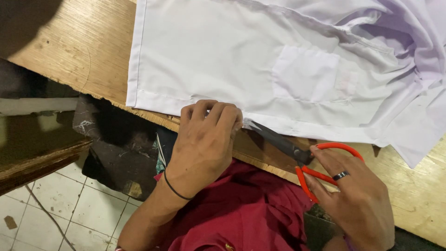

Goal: Trimming loose threads from white shirts using scissors on a workbench

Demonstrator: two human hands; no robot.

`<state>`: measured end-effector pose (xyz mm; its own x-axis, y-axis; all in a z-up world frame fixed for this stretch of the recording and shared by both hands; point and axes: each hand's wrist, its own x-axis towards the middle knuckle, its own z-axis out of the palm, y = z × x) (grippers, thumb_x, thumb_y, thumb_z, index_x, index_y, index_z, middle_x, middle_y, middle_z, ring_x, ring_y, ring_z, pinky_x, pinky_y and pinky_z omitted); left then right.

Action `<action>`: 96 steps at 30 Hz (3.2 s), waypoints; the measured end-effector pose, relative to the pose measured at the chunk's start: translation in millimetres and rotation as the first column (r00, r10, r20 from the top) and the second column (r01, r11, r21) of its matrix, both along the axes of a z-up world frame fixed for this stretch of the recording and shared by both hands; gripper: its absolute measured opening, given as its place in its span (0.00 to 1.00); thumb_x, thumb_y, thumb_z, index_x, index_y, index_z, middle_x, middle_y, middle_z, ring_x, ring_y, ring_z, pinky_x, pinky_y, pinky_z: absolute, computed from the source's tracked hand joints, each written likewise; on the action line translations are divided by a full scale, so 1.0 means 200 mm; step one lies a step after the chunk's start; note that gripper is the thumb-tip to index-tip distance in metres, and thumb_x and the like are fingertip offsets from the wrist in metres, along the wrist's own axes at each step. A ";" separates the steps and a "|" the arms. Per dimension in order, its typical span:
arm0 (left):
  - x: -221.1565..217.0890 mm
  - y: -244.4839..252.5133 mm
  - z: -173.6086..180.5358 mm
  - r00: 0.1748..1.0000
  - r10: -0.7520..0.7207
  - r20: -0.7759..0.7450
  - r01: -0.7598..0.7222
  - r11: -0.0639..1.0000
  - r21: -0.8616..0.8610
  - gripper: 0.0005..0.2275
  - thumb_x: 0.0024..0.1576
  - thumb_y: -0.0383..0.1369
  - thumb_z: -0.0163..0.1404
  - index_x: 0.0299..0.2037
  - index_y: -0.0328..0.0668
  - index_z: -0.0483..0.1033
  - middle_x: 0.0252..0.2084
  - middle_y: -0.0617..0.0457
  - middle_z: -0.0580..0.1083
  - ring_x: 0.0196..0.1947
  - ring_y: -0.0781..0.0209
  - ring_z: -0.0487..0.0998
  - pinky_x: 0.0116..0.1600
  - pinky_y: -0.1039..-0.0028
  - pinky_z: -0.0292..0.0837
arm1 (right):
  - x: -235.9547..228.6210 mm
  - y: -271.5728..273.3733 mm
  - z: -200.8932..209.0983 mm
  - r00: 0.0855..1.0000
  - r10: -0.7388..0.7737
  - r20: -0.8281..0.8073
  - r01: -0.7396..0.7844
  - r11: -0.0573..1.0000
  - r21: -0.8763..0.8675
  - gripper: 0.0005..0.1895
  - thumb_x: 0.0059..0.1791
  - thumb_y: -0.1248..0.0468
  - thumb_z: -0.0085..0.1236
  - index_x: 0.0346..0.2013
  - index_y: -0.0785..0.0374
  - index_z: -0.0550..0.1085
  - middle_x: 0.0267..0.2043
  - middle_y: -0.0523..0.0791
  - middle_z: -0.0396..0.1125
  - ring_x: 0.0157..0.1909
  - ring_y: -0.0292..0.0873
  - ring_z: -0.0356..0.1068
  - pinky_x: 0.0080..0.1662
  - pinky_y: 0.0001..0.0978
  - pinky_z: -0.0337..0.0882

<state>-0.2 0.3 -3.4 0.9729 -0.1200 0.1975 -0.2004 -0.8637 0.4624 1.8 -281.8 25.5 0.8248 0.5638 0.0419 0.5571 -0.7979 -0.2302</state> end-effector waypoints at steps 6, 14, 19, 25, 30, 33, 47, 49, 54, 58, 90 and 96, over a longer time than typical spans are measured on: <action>0.00 0.01 0.01 1.000 -0.009 0.004 0.009 1.000 -0.008 0.08 0.56 0.20 0.42 0.38 0.46 0.68 0.35 0.55 0.72 0.39 0.47 0.70 0.44 0.58 0.61 | 0.00 0.02 0.01 1.000 0.003 0.028 -0.004 1.000 0.029 0.24 0.46 0.62 0.71 0.57 0.62 0.78 0.51 0.46 0.76 0.52 0.44 0.76 0.52 0.36 0.74; 0.00 0.01 0.01 0.999 -0.017 -0.034 0.015 0.999 -0.050 0.08 0.58 0.20 0.39 0.39 0.46 0.67 0.35 0.55 0.72 0.40 0.47 0.69 0.45 0.58 0.61 | 0.00 0.02 0.00 1.000 0.006 0.025 -0.006 1.000 0.007 0.24 0.47 0.60 0.69 0.58 0.61 0.77 0.51 0.46 0.76 0.51 0.44 0.76 0.51 0.36 0.74; 0.00 0.02 0.01 0.999 -0.027 -0.038 0.024 0.997 -0.069 0.09 0.56 0.20 0.38 0.40 0.46 0.67 0.36 0.54 0.72 0.40 0.47 0.69 0.45 0.57 0.59 | 0.00 0.03 0.01 0.999 0.011 0.034 -0.011 1.000 0.017 0.25 0.47 0.62 0.71 0.57 0.63 0.78 0.51 0.46 0.77 0.51 0.44 0.77 0.50 0.35 0.75; 0.00 0.01 0.02 1.000 -0.027 -0.010 0.027 0.997 -0.074 0.08 0.59 0.20 0.39 0.39 0.45 0.67 0.36 0.54 0.72 0.40 0.49 0.69 0.45 0.58 0.59 | 0.00 0.01 0.01 0.999 0.017 0.027 -0.015 0.998 -0.058 0.27 0.46 0.59 0.70 0.59 0.58 0.77 0.52 0.44 0.76 0.50 0.42 0.76 0.49 0.35 0.73; 0.00 0.01 0.01 1.000 -0.018 -0.019 0.017 0.999 -0.049 0.07 0.58 0.22 0.41 0.39 0.47 0.68 0.37 0.55 0.73 0.42 0.48 0.70 0.46 0.56 0.60 | 0.01 0.01 0.01 0.993 0.081 0.086 -0.072 0.992 -0.108 0.25 0.48 0.57 0.69 0.59 0.60 0.78 0.52 0.38 0.77 0.50 0.40 0.77 0.47 0.33 0.74; 0.00 0.01 0.02 1.000 -0.019 -0.024 0.018 0.999 -0.051 0.07 0.57 0.22 0.41 0.40 0.47 0.68 0.38 0.56 0.73 0.43 0.47 0.70 0.46 0.56 0.60 | 0.01 0.02 0.03 0.998 0.051 0.036 -0.047 0.993 -0.106 0.24 0.48 0.58 0.67 0.58 0.58 0.77 0.53 0.38 0.77 0.47 0.39 0.77 0.44 0.33 0.72; 0.00 0.02 0.01 1.000 -0.023 -0.015 0.022 0.998 -0.067 0.09 0.57 0.20 0.40 0.39 0.47 0.67 0.36 0.56 0.73 0.41 0.48 0.70 0.46 0.57 0.59 | 0.03 0.05 0.05 0.998 0.058 0.038 -0.057 0.998 -0.029 0.24 0.46 0.62 0.70 0.57 0.63 0.78 0.52 0.46 0.77 0.53 0.44 0.76 0.51 0.36 0.74; 0.00 0.02 0.02 1.000 -0.022 -0.015 0.021 0.997 -0.077 0.08 0.59 0.20 0.40 0.39 0.47 0.67 0.36 0.55 0.73 0.41 0.48 0.70 0.46 0.57 0.59 | 0.03 0.06 0.05 0.998 0.050 0.031 -0.050 0.999 -0.015 0.23 0.47 0.61 0.70 0.56 0.62 0.78 0.53 0.45 0.77 0.53 0.43 0.76 0.52 0.36 0.74; 0.00 0.02 0.01 0.999 -0.029 -0.041 0.024 0.992 -0.127 0.09 0.58 0.20 0.38 0.41 0.46 0.67 0.37 0.56 0.74 0.42 0.48 0.69 0.47 0.58 0.58 | 0.02 0.04 0.04 0.998 0.053 0.018 -0.054 0.998 0.039 0.25 0.45 0.66 0.71 0.57 0.66 0.77 0.53 0.46 0.76 0.54 0.46 0.76 0.52 0.38 0.74; -0.01 0.03 0.01 0.998 -0.031 -0.056 0.022 0.988 -0.150 0.07 0.61 0.23 0.39 0.42 0.47 0.68 0.39 0.56 0.76 0.44 0.47 0.71 0.49 0.57 0.58 | 0.02 0.04 0.04 0.998 0.027 0.050 -0.026 0.999 -0.029 0.23 0.47 0.61 0.70 0.56 0.62 0.79 0.51 0.45 0.77 0.52 0.42 0.76 0.52 0.36 0.74; 0.00 0.06 0.05 0.991 -0.081 -0.110 0.049 0.962 -0.270 0.06 0.65 0.25 0.41 0.48 0.42 0.71 0.47 0.57 0.77 0.47 0.48 0.71 0.52 0.57 0.59 | 0.04 0.10 0.07 0.988 0.120 0.096 -0.110 0.989 -0.101 0.21 0.50 0.62 0.68 0.56 0.64 0.79 0.49 0.43 0.76 0.52 0.41 0.75 0.48 0.33 0.74; -0.01 0.19 0.09 0.968 -0.161 -0.194 -0.032 0.687 -0.726 0.15 0.69 0.43 0.30 0.44 0.40 0.62 0.51 0.46 0.75 0.27 0.69 0.65 0.32 0.78 0.66 | 0.01 0.06 0.02 0.996 0.088 -0.020 -0.087 0.995 0.049 0.26 0.45 0.61 0.71 0.56 0.65 0.76 0.52 0.46 0.76 0.52 0.45 0.75 0.53 0.37 0.75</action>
